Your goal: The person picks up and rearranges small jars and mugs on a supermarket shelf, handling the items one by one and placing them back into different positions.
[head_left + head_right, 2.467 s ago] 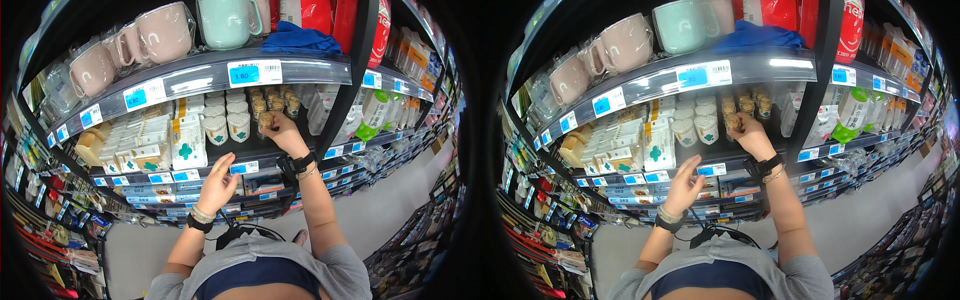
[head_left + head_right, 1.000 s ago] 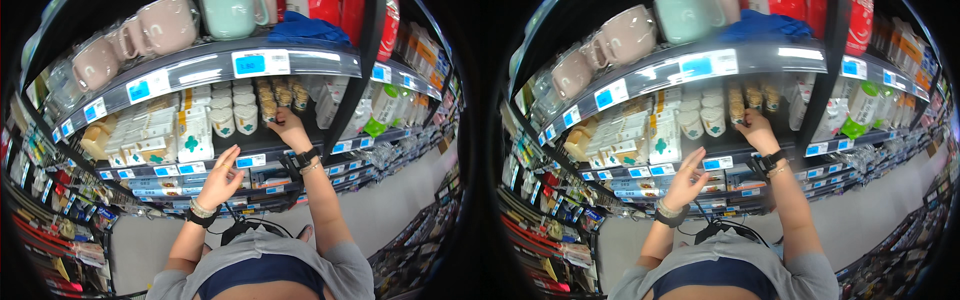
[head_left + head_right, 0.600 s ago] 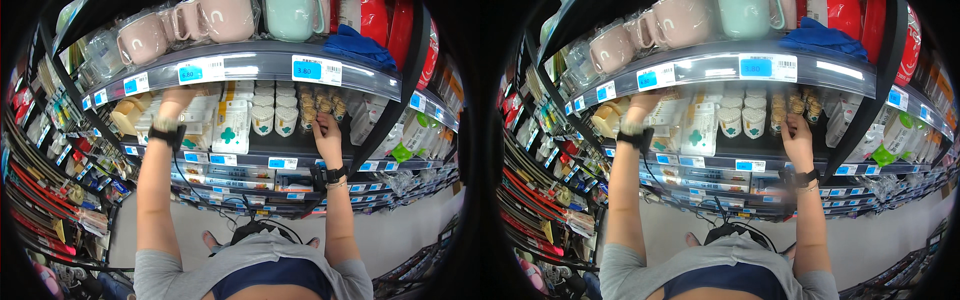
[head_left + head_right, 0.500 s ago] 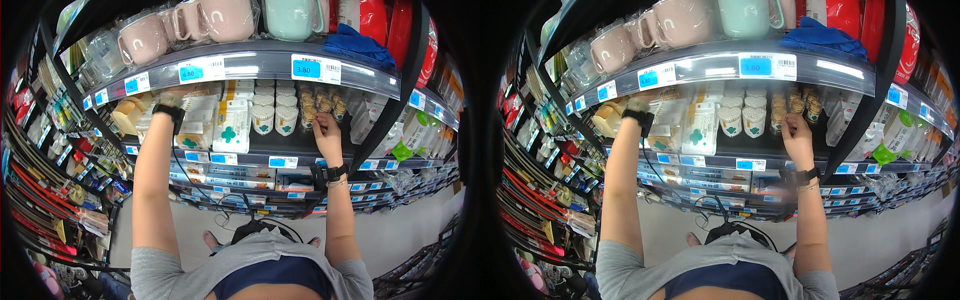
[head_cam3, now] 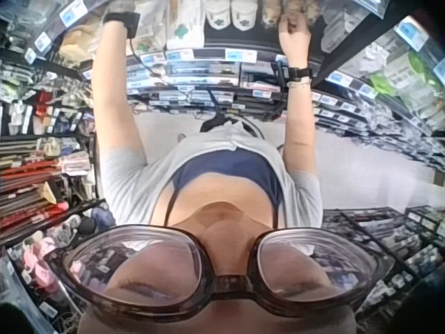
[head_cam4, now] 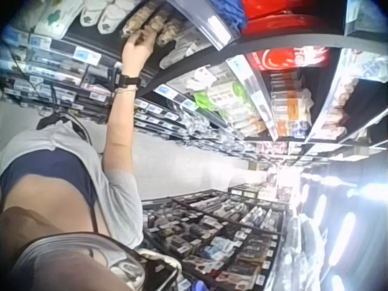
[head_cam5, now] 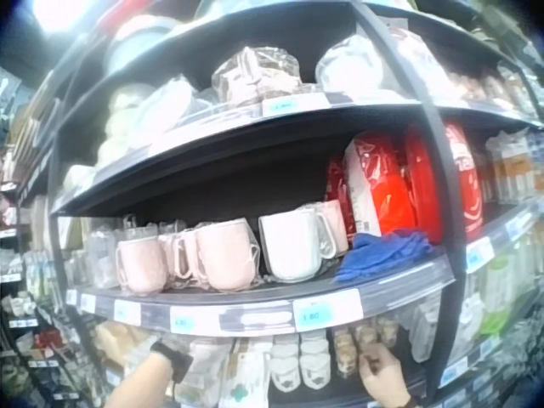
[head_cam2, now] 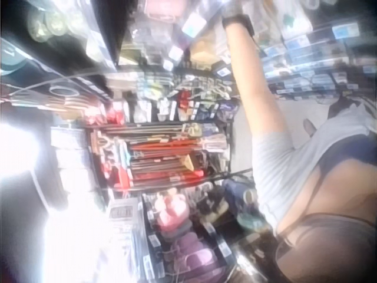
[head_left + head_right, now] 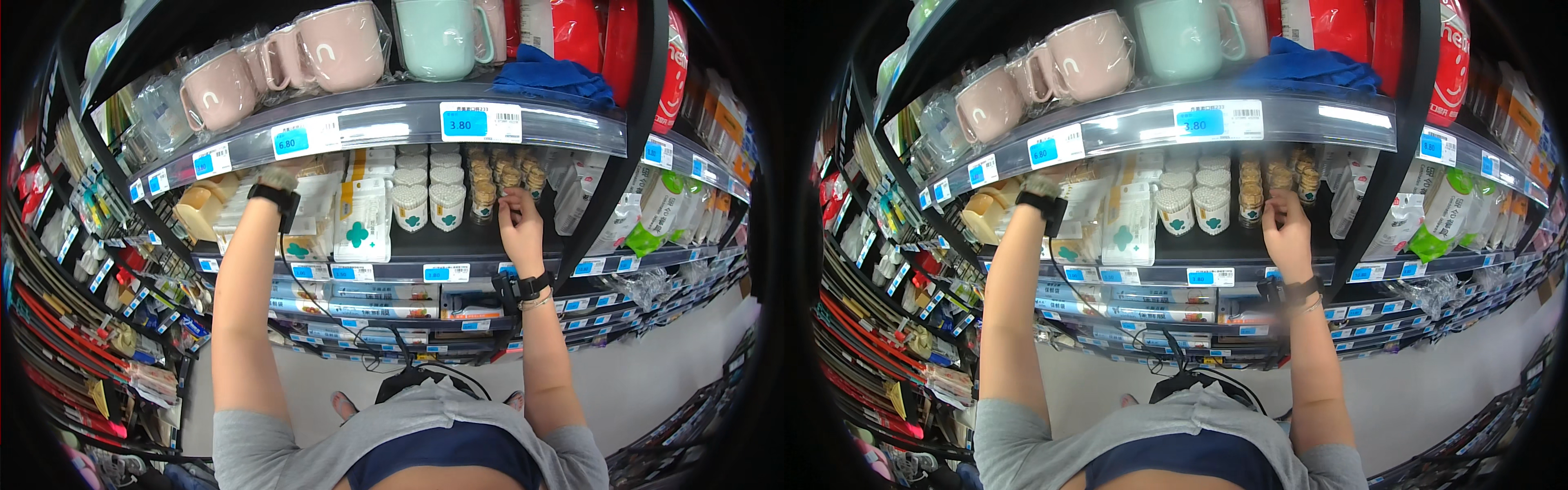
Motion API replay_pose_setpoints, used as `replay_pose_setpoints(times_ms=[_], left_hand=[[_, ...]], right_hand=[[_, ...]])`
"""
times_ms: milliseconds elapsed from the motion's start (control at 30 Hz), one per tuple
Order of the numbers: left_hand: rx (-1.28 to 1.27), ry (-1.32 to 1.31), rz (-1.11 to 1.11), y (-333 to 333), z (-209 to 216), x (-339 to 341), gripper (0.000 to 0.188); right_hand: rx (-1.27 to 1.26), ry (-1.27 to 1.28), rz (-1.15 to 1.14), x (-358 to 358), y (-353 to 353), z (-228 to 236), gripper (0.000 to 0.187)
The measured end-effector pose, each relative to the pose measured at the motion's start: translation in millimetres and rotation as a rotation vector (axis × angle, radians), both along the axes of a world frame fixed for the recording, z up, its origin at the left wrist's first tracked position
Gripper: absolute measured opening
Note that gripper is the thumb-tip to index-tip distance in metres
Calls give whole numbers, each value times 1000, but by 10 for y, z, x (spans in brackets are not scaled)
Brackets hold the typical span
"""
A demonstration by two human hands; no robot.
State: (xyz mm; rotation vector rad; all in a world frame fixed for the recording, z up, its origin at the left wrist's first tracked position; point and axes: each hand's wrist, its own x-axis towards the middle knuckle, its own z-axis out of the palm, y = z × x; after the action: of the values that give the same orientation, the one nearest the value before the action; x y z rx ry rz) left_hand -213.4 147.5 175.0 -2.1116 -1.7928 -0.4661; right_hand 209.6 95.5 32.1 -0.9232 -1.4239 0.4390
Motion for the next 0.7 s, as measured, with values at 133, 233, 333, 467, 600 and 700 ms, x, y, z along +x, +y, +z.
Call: replay_pose_setpoints(times_ms=[133, 233, 333, 467, 600, 700], left_hand=[[115, -178, -58, -446, 44, 283, 24], [-8, -1263, -323, -1087, -143, 695, 39], [-134, -1373, -464, -1371, -402, 1023, 31], [-171, -1577, -608, -1459, -867, 1514, 23], [-287, -1780, -697, -1397, -1170, 1982, 28], [-310, -1739, -878, -1241, -1467, 2223, 31]], right_hand=[[17, 1, -30, 9, -35, 0, 23], [51, -7, -33, 9, -88, 42, 22], [72, -8, -21, 29, -85, 44, 21], [139, -72, 6, 43, -143, 91, 18], [182, -169, 144, 40, -364, 193, 20], [-46, 125, 471, -26, -463, 143, 35]])
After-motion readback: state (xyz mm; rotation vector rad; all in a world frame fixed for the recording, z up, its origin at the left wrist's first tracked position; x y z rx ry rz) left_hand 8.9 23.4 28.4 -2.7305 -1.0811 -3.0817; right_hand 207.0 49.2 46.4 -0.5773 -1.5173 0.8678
